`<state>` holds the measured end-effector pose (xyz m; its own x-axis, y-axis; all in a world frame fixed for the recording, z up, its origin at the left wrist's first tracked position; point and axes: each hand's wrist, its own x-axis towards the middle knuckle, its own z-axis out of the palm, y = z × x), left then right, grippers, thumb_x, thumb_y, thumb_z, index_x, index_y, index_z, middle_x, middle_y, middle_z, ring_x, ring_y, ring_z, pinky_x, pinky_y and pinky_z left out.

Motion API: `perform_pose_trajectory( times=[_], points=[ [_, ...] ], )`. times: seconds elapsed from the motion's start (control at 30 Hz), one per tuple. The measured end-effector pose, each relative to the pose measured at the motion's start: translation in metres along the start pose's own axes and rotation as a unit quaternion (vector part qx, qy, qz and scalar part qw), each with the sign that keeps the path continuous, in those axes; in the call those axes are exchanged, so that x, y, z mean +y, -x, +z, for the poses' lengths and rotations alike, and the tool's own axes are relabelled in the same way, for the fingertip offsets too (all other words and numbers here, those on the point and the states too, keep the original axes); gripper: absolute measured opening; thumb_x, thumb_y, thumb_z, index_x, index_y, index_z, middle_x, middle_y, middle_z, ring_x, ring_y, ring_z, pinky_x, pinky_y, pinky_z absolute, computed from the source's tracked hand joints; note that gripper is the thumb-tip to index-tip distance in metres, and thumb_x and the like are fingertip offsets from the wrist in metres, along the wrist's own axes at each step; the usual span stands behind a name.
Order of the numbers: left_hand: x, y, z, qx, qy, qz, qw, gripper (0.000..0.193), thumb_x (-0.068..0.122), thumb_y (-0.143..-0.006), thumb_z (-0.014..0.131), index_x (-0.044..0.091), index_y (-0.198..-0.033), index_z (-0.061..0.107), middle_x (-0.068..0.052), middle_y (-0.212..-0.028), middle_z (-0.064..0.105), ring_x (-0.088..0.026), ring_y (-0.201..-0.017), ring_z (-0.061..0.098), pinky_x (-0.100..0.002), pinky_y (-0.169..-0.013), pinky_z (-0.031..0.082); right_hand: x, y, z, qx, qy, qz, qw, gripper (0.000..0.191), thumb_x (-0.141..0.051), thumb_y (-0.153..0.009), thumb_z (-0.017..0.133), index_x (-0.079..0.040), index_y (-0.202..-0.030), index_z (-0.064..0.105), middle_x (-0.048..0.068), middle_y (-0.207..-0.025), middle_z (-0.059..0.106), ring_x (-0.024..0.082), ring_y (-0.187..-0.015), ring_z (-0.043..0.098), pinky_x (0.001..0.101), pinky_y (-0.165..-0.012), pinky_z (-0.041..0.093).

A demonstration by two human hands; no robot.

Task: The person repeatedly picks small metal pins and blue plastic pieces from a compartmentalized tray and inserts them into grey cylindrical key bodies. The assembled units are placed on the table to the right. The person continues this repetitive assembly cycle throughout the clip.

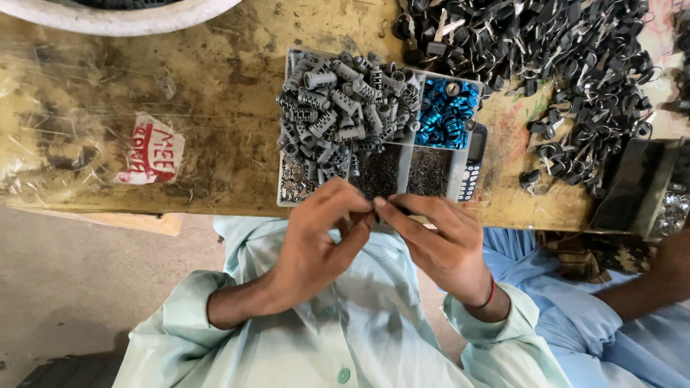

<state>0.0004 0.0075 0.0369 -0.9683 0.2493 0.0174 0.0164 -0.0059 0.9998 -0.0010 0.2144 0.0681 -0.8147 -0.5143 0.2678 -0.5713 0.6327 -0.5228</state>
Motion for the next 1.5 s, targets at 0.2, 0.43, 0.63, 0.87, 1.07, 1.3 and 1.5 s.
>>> perform_pose_trajectory(
  times=[0.2,0.43,0.63,0.87,1.07,1.3,1.5],
  points=[
    [-0.003,0.002,0.011,0.02,0.108,0.0,0.994,0.023,-0.005,-0.092,0.078,-0.001,-0.113,0.071,-0.013,-0.107,0.078,-0.022,-0.098,0.078,-0.03,-0.086,0.066,-0.012,-0.011,0.001,-0.021,-0.127,0.192,0.973,0.041,-0.004,-0.074,0.087,0.0,-0.11,0.068,0.01,-0.104,0.069,0.016,-0.074,0.074,0.0293,-0.063,0.058],
    [-0.016,0.002,0.0,-0.06,0.035,0.116,0.991,0.024,-0.006,-0.089,0.079,0.003,-0.111,0.074,-0.009,-0.108,0.078,-0.02,-0.099,0.079,-0.03,-0.085,0.064,0.085,-0.041,-0.011,0.077,0.214,0.148,0.962,0.022,-0.002,-0.096,0.084,-0.006,-0.116,0.075,0.014,-0.099,0.066,0.031,-0.081,0.067,0.0395,-0.069,0.052],
    [-0.021,-0.002,-0.001,-0.093,0.003,0.144,0.985,0.024,-0.008,-0.086,0.077,0.002,-0.107,0.07,-0.01,-0.107,0.076,-0.024,-0.101,0.076,-0.034,-0.085,0.062,0.101,-0.033,-0.013,0.09,-0.056,0.212,0.972,0.009,0.003,-0.103,0.072,0.002,-0.112,0.068,0.01,-0.101,0.067,0.015,-0.082,0.067,0.0316,-0.07,0.052],
    [-0.029,-0.009,-0.008,-0.138,-0.223,0.275,0.925,0.034,0.002,-0.083,0.07,0.001,-0.116,0.061,-0.017,-0.135,0.06,-0.037,-0.124,0.062,-0.043,-0.093,0.059,0.037,0.018,-0.023,-0.074,-0.446,0.305,0.838,0.033,0.014,-0.094,0.061,0.001,-0.123,0.069,0.01,-0.11,0.07,0.017,-0.091,0.074,0.0282,-0.08,0.062],
    [-0.017,-0.012,-0.015,-0.16,-0.259,0.299,0.904,0.028,0.009,-0.091,0.07,0.003,-0.118,0.063,-0.015,-0.138,0.059,-0.032,-0.127,0.061,-0.042,-0.095,0.058,0.029,0.025,-0.019,-0.068,-0.45,0.241,0.857,0.033,0.011,-0.095,0.064,-0.002,-0.125,0.07,0.009,-0.112,0.067,0.016,-0.096,0.075,0.0271,-0.083,0.062],
    [-0.01,-0.016,-0.018,-0.156,-0.251,0.333,0.895,0.026,0.006,-0.09,0.072,0.001,-0.113,0.062,-0.013,-0.132,0.061,-0.03,-0.124,0.063,-0.04,-0.095,0.06,0.035,0.022,-0.006,-0.085,-0.474,0.248,0.841,0.025,0.01,-0.098,0.067,-0.001,-0.12,0.074,0.009,-0.108,0.067,0.014,-0.088,0.072,0.0253,-0.076,0.059],
    [-0.01,-0.016,-0.022,-0.142,-0.275,0.34,0.888,0.026,0.007,-0.09,0.073,0.0,-0.114,0.064,-0.014,-0.13,0.062,-0.03,-0.118,0.065,-0.041,-0.091,0.059,0.032,0.023,-0.004,-0.059,-0.461,0.264,0.845,0.027,0.007,-0.098,0.063,-0.001,-0.123,0.068,0.01,-0.111,0.067,0.014,-0.089,0.073,0.0258,-0.074,0.061]
  ],
)
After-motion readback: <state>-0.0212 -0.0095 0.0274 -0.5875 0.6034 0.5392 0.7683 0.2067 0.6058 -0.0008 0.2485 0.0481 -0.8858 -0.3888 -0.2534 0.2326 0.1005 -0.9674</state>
